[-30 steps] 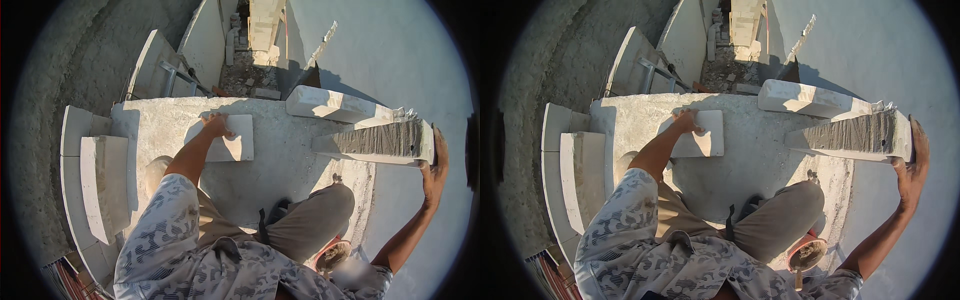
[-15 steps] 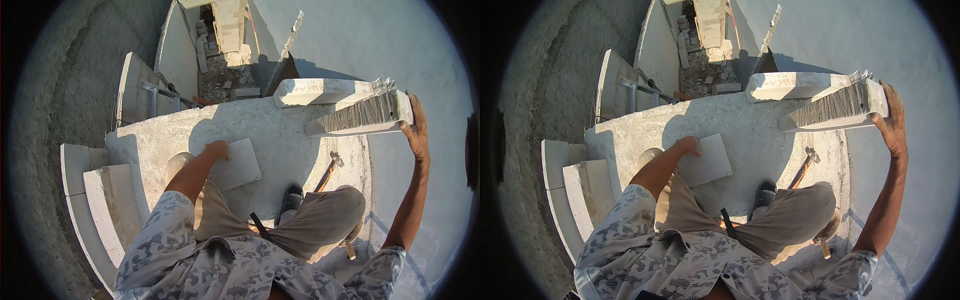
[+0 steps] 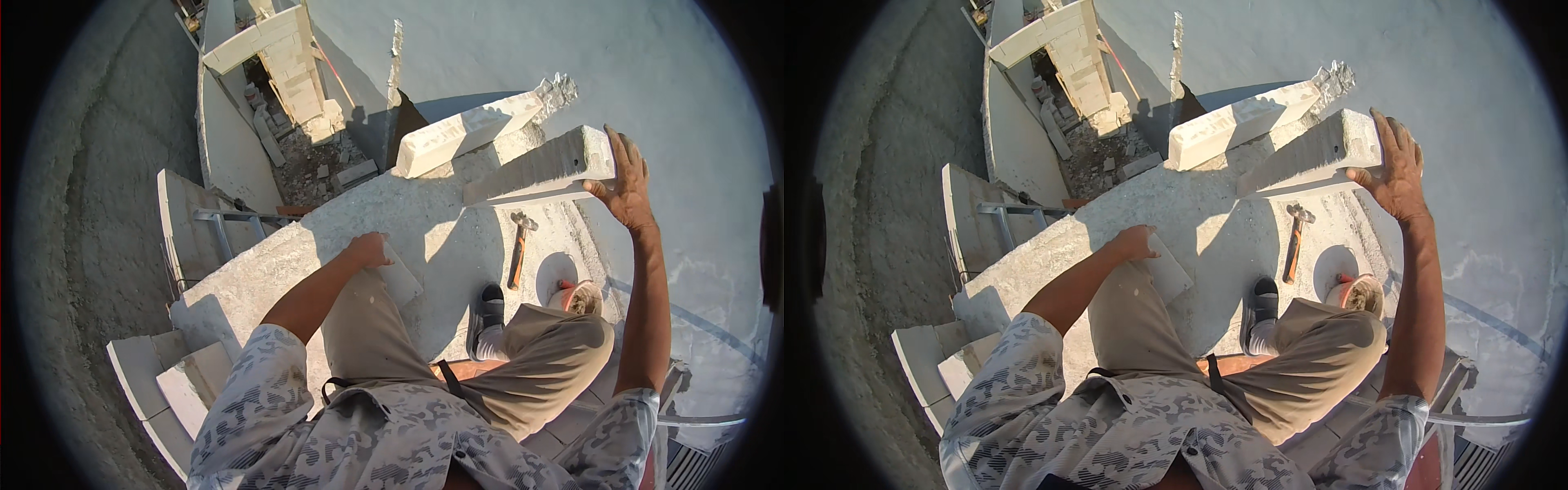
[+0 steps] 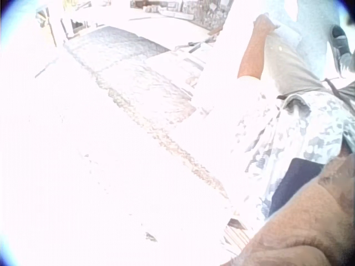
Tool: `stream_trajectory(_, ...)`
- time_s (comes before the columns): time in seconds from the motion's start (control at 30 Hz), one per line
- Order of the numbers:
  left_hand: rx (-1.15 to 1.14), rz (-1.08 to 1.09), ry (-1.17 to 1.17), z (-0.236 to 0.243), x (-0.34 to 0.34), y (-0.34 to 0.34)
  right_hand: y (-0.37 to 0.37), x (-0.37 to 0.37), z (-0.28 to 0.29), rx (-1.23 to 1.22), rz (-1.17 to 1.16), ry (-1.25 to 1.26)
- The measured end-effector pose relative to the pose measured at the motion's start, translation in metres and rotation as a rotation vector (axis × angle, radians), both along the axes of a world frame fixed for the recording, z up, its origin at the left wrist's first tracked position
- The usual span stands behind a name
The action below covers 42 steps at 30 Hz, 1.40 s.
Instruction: Applying mortar to a lightweight concrete block and placing it on a wall under construction, then tapping it with a hammer to level it.
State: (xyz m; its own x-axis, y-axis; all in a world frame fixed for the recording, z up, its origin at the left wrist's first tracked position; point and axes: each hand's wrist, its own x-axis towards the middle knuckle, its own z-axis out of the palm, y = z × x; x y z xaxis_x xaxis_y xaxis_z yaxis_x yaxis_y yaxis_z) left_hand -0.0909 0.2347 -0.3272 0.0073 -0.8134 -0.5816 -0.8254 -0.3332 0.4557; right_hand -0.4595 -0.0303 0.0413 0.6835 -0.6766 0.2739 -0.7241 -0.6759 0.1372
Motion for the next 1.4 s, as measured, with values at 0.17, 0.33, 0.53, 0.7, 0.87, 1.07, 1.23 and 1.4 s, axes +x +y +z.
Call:
stream_trajectory(0.17,-0.242,0.086,0.235,-0.002,-0.013,0.004,0.024,0.008,-0.005,0.0,-0.049,-0.018)
stream_trajectory(0.33,-0.767,0.13,0.422,0.159,-0.061,-0.068,0.042,0.002,-0.008,0.008,-0.078,-0.068)
stream_trajectory(0.53,-1.181,-0.202,0.112,0.352,-0.132,-0.122,0.069,0.024,-0.02,-0.103,-0.032,-0.166)
stream_trajectory(0.7,-1.064,-0.292,-0.111,0.367,-0.175,-0.17,0.053,0.021,-0.008,0.066,0.236,-0.256)
stream_trajectory(0.87,-0.854,-0.159,0.039,0.371,-0.185,-0.185,0.065,-0.066,-0.011,-0.007,0.262,-0.666)
stream_trajectory(1.07,-0.791,-0.289,-0.038,0.374,-0.156,-0.198,0.187,-0.254,-0.143,1.024,-0.506,-1.055)
stream_trajectory(1.23,-0.822,-0.32,-0.134,0.371,-0.152,-0.204,0.341,-0.304,-0.397,0.945,-1.409,-1.222)
stream_trajectory(1.4,-0.715,-0.293,-0.225,0.39,-0.156,-0.193,0.34,-0.282,-0.398,0.745,-1.387,-1.593)
